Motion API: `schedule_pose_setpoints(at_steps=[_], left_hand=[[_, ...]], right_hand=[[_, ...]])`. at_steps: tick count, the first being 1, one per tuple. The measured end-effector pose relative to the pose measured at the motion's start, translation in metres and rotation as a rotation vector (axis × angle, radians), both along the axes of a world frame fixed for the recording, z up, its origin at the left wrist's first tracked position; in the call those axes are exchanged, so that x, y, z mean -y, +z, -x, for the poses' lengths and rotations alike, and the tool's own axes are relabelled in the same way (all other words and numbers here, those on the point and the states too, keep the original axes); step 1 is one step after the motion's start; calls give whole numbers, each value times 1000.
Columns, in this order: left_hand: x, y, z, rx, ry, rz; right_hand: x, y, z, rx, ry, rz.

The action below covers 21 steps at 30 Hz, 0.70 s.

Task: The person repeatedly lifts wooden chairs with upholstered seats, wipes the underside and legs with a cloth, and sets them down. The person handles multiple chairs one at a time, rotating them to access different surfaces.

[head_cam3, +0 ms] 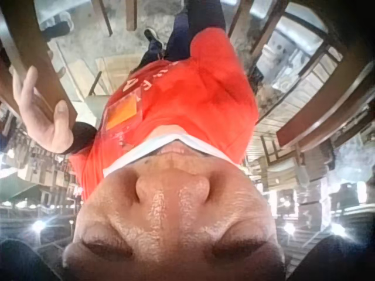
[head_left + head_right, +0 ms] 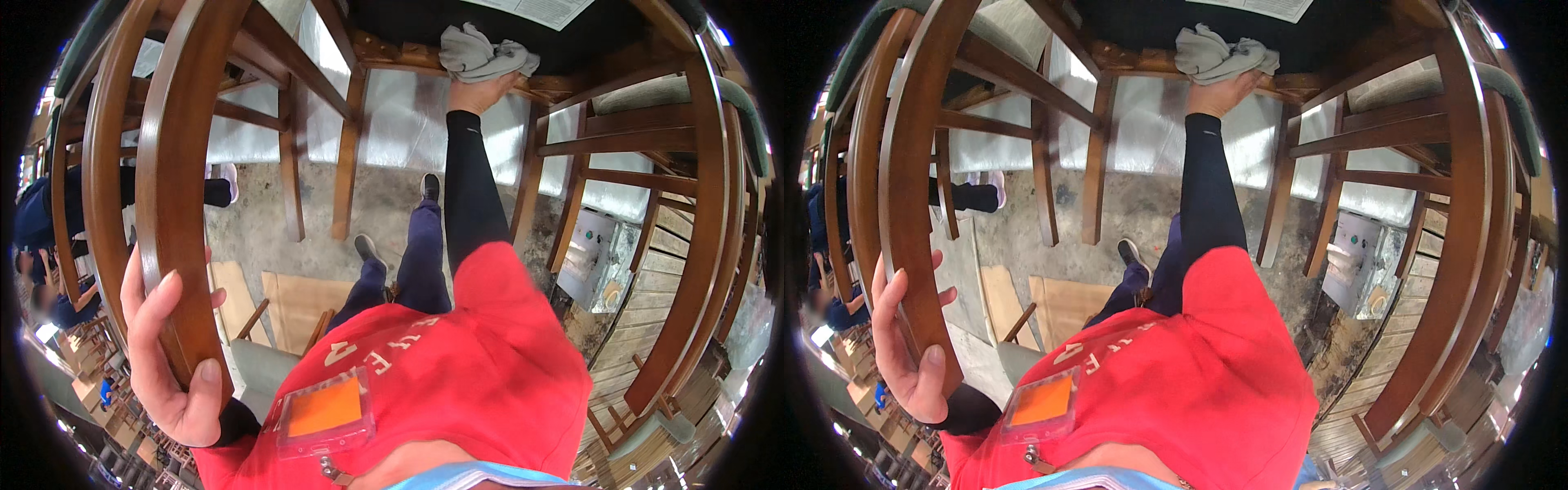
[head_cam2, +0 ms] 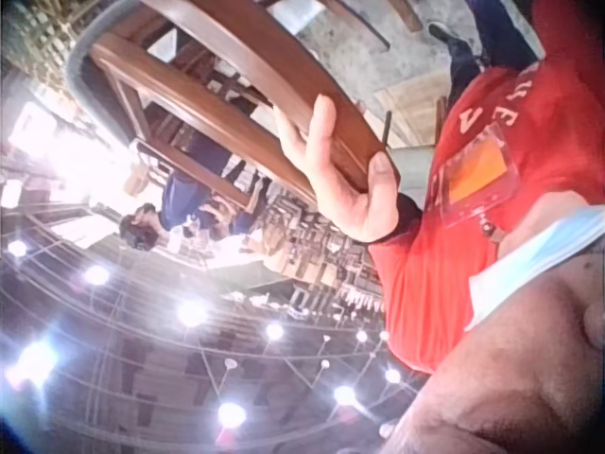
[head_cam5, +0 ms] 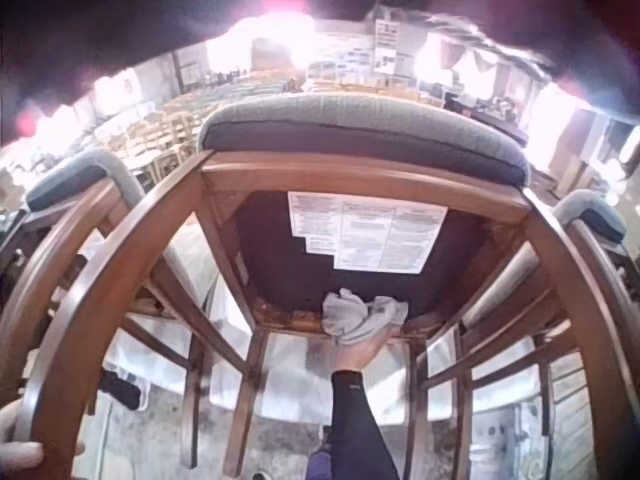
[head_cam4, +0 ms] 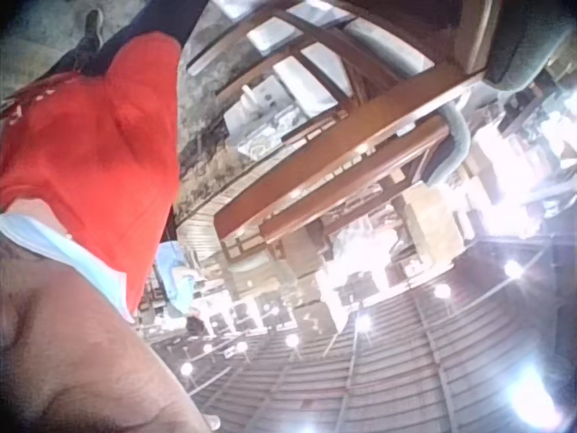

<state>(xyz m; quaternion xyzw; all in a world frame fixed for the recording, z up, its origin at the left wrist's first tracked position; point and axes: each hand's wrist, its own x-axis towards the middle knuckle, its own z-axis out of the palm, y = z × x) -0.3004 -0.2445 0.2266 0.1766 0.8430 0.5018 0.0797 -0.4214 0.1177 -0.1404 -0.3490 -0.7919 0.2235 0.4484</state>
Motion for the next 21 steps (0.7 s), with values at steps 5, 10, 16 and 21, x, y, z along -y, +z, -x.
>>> schedule_pose_setpoints(at_steps=[5,10,16,21], left_hand=[[-2,3,3,33,-28,53],[-1,1,3,25,-38,15],[2,1,3,14,-35,48],[0,1,-2,35,-17,77]], right_hand=[[72,-6,0,89,407,-153],[97,10,50,146,646,-343],[19,-8,-12,260,837,-412],[-48,0,-60,118,230,-130]])
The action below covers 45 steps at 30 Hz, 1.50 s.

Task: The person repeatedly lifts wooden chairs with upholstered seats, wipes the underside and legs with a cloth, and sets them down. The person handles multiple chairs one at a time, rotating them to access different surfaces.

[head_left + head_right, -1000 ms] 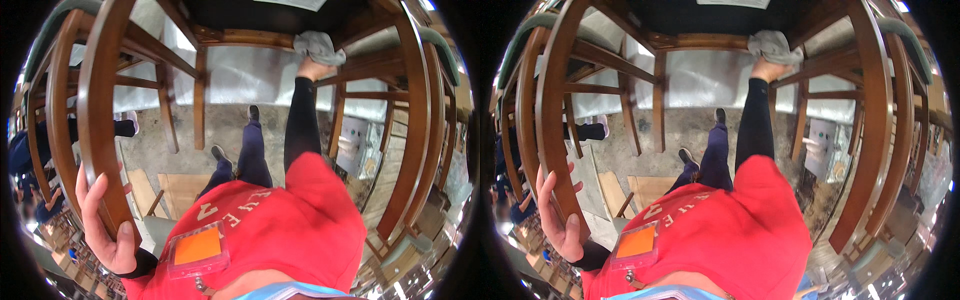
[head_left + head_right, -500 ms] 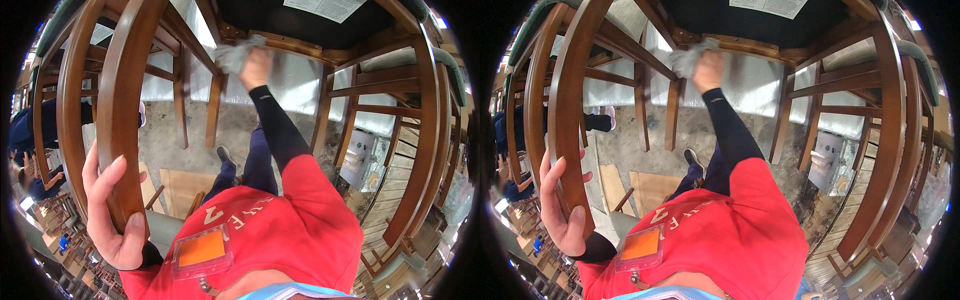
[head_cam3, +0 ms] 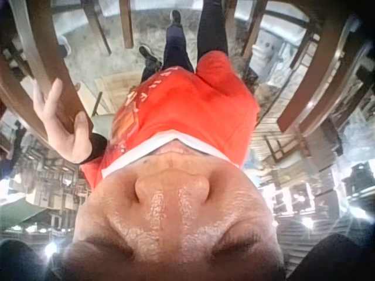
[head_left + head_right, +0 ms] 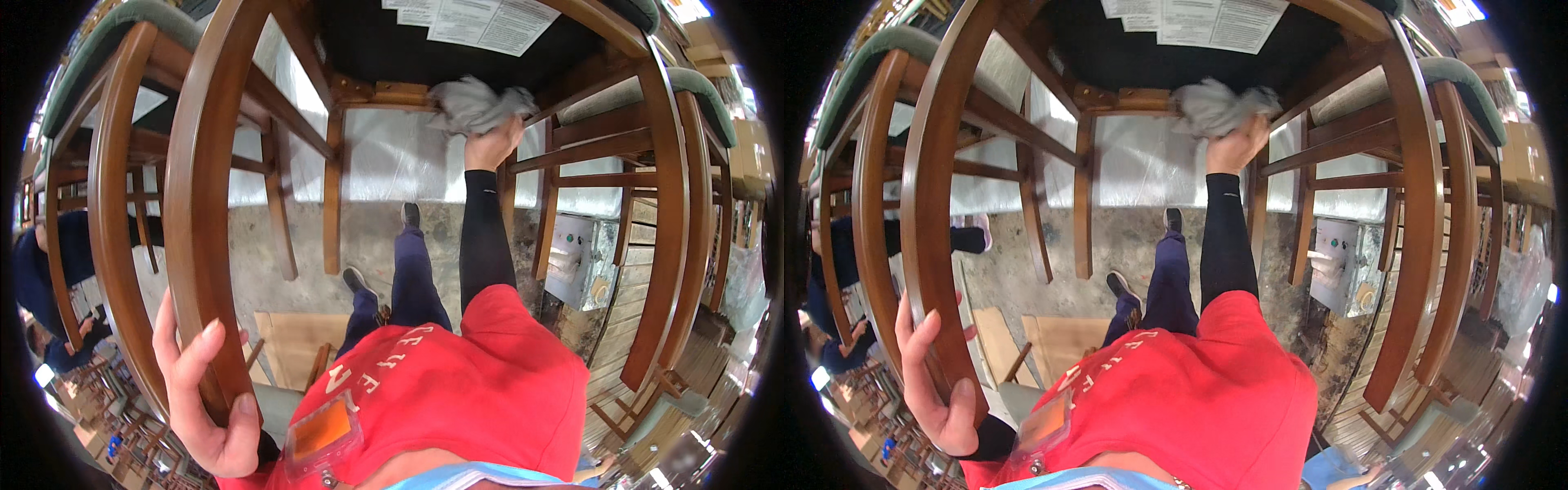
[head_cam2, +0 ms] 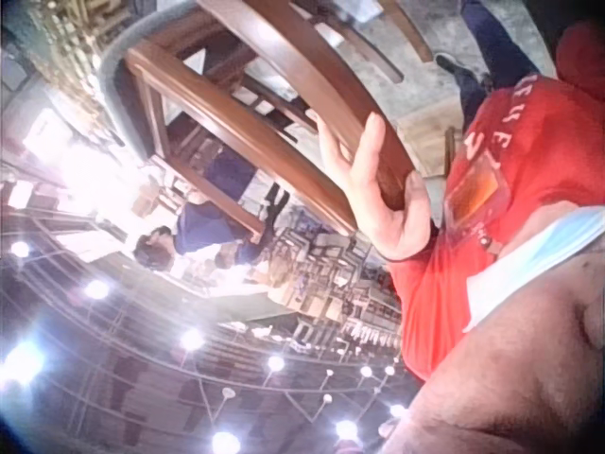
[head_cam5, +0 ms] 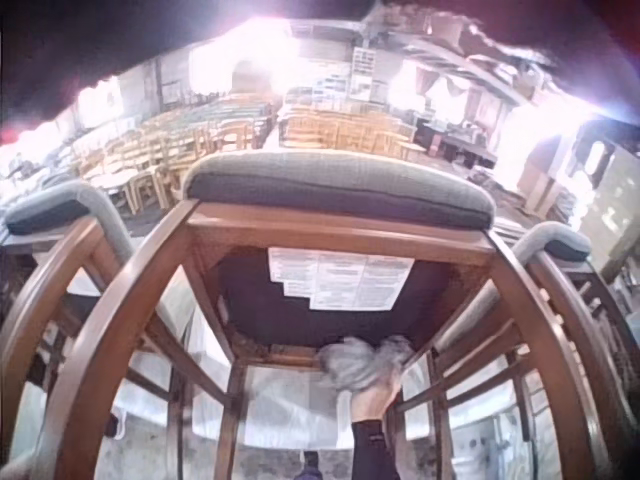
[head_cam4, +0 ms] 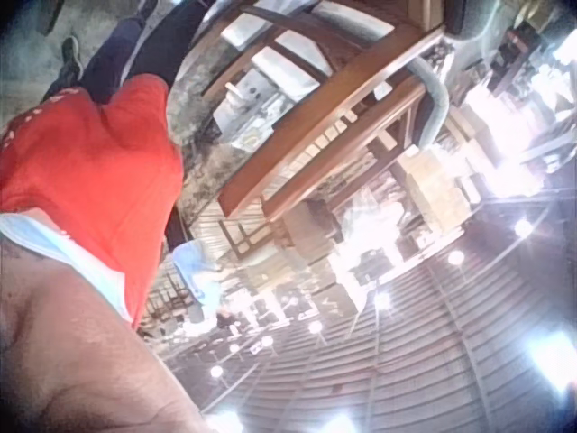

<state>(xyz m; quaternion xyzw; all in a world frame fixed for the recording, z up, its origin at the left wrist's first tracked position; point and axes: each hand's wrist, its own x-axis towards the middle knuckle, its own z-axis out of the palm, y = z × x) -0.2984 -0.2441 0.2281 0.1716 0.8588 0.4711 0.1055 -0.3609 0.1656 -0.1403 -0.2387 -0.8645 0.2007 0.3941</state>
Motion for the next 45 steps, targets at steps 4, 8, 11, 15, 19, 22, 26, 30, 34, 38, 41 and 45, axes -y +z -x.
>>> schedule_pose_setpoints(at_steps=[4,8,11,15,19,22,26,30,34,38,41,45], left_hand=[[1,4,6,-9,-80,2],[10,7,7,37,-105,53],[6,12,9,72,-116,117],[2,15,3,38,-130,115],[-4,12,10,17,-186,50],[5,8,8,67,-123,44],[-6,14,8,29,-178,32],[-4,15,7,73,-149,42],[-4,11,3,57,-71,19],[-4,6,7,52,-80,0],[-20,8,1,-54,-53,-60],[-3,11,3,62,-74,41]], right_hand=[[17,-23,37,148,-273,23],[38,-18,43,331,164,-130],[17,-10,28,323,276,-127],[-27,13,-14,-50,-208,-9],[18,-13,-17,-37,-269,232],[27,-12,-17,-133,-353,422],[4,3,5,-200,-503,319],[18,1,10,-149,-503,438],[1,0,11,-282,-520,354],[2,1,12,-338,-535,304],[4,-4,9,-305,-506,322],[-2,0,9,-323,-519,324]])
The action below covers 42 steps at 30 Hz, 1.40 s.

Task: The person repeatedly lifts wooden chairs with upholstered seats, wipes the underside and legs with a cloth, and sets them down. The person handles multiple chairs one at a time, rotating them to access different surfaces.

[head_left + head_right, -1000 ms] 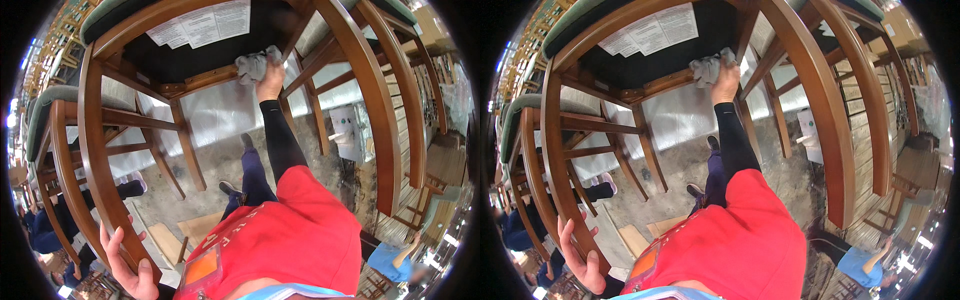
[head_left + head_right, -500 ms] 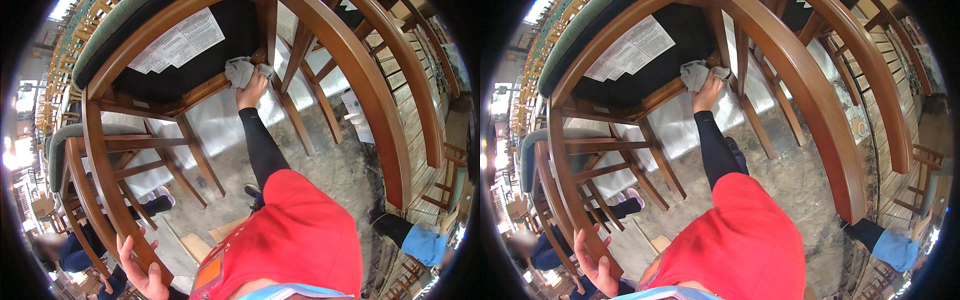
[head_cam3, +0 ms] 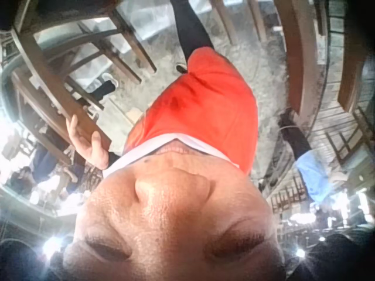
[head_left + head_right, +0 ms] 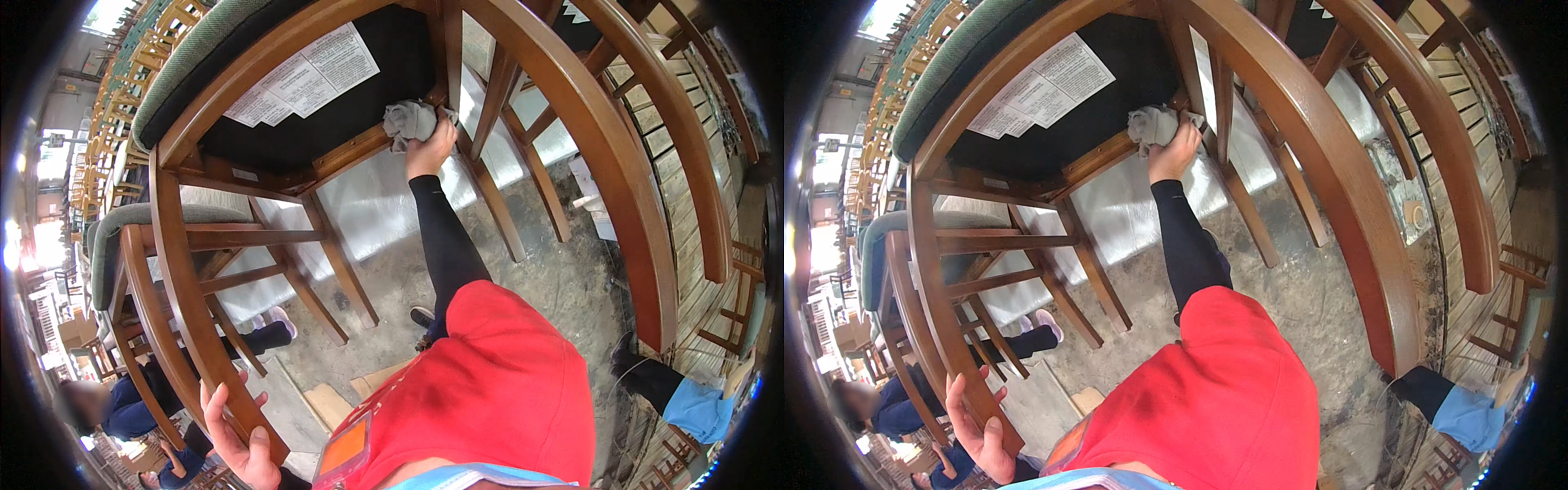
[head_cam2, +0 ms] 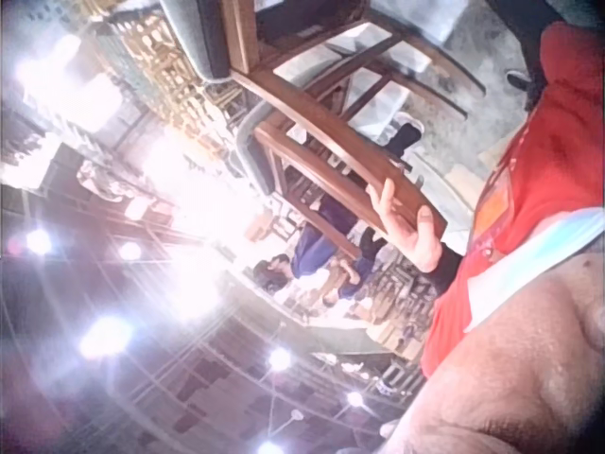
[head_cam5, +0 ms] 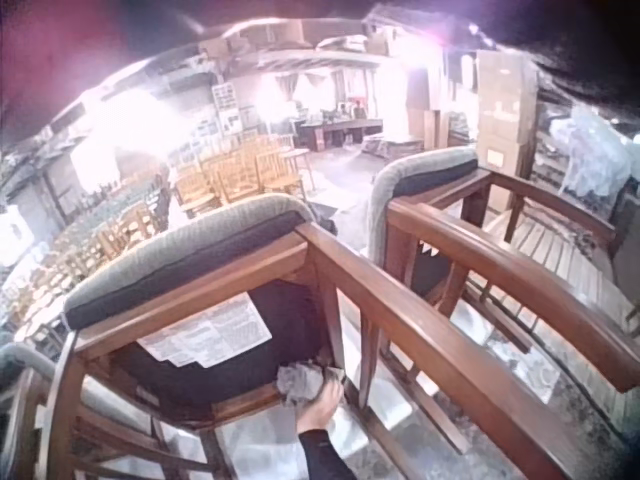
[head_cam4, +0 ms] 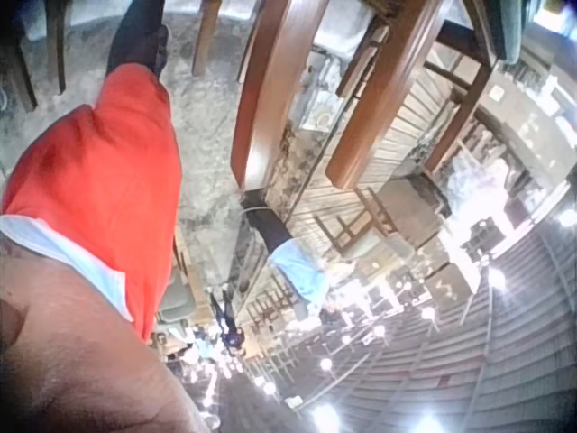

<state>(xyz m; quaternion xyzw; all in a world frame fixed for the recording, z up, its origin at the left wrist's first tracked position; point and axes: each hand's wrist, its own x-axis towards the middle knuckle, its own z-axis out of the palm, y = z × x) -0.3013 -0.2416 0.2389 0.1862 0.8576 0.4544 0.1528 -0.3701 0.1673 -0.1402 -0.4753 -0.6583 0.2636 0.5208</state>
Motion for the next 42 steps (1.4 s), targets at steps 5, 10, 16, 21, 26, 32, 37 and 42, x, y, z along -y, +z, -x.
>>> schedule_pose_setpoints(at_steps=[5,10,16,21,26,32,37,42], left_hand=[[3,-3,1,7,-26,-28],[3,-2,3,-4,-19,8],[-15,2,2,-23,77,-120],[-8,0,-2,-18,121,-69],[-13,2,1,-3,129,-91],[-2,1,6,-56,33,-58],[-1,-1,9,-92,-21,-91],[0,-5,12,-114,-13,-91]], right_hand=[[10,6,3,51,-47,17],[-8,3,-21,73,188,83],[-21,8,-9,510,224,-435],[24,32,19,195,580,-140],[116,62,96,278,954,-390],[109,34,111,497,1018,-654],[104,45,115,430,1144,-750],[114,43,128,598,1070,-754]])
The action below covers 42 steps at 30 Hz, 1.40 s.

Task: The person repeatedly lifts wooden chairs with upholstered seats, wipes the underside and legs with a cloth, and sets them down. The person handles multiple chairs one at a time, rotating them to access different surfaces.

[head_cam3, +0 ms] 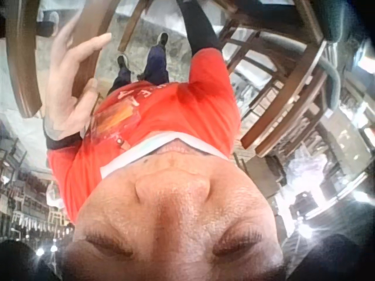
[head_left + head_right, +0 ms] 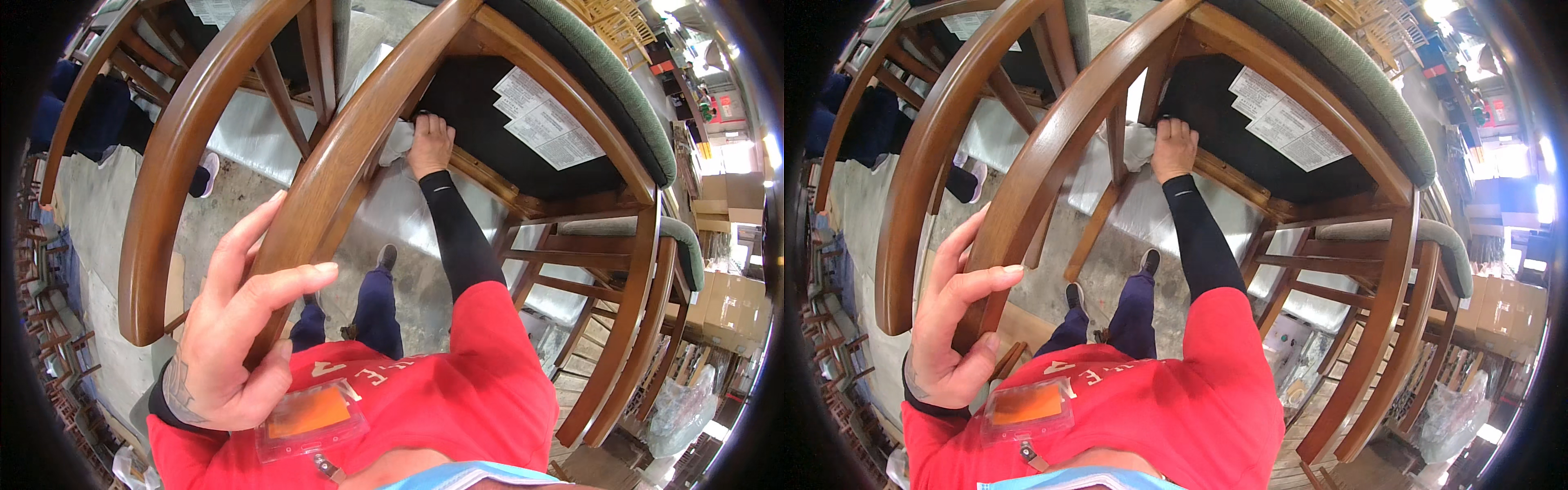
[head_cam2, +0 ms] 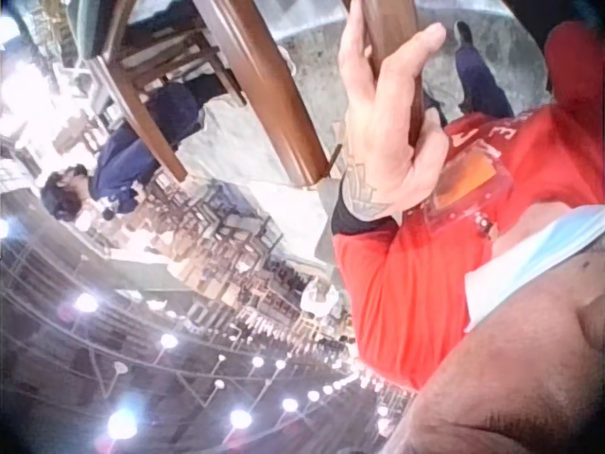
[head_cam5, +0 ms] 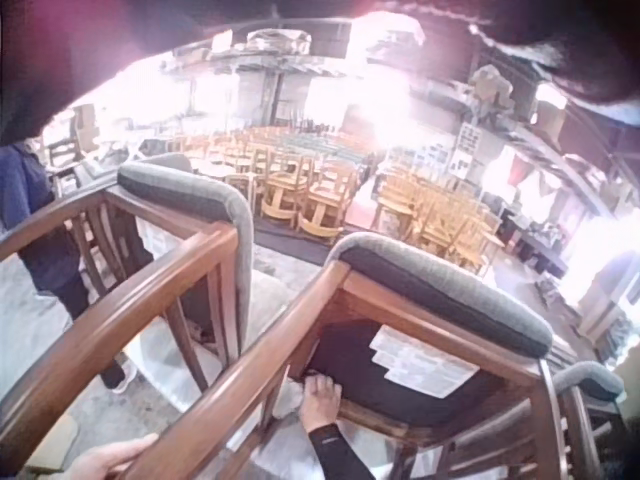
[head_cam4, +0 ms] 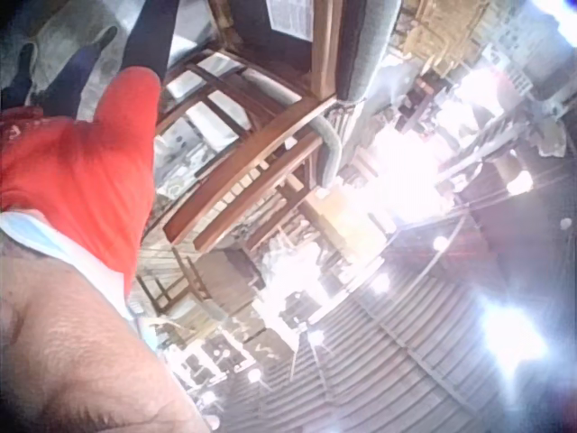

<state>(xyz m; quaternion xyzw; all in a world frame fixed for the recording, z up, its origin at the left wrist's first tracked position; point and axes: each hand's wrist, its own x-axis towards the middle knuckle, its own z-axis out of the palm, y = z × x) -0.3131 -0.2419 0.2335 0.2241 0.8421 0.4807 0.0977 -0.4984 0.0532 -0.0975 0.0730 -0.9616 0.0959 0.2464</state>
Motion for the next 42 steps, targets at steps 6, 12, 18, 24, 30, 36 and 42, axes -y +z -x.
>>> schedule_pose_setpoints(at_steps=[6,12,18,24,30,36,42], left_hand=[[-2,7,-2,11,10,55],[-5,7,-1,0,10,-9],[-8,11,-1,23,-3,-57],[-5,8,-3,55,-4,-48],[-3,8,-1,16,-40,6],[-4,8,-1,1,-37,14],[-4,7,-2,16,-27,-18]], right_hand=[[-7,3,-7,27,154,87],[-4,-16,-13,-62,34,276],[12,43,21,-466,-73,1663],[61,138,45,-626,-32,1354],[39,134,34,-584,38,1200],[38,151,46,-616,0,1519],[27,145,40,-638,248,1752]])
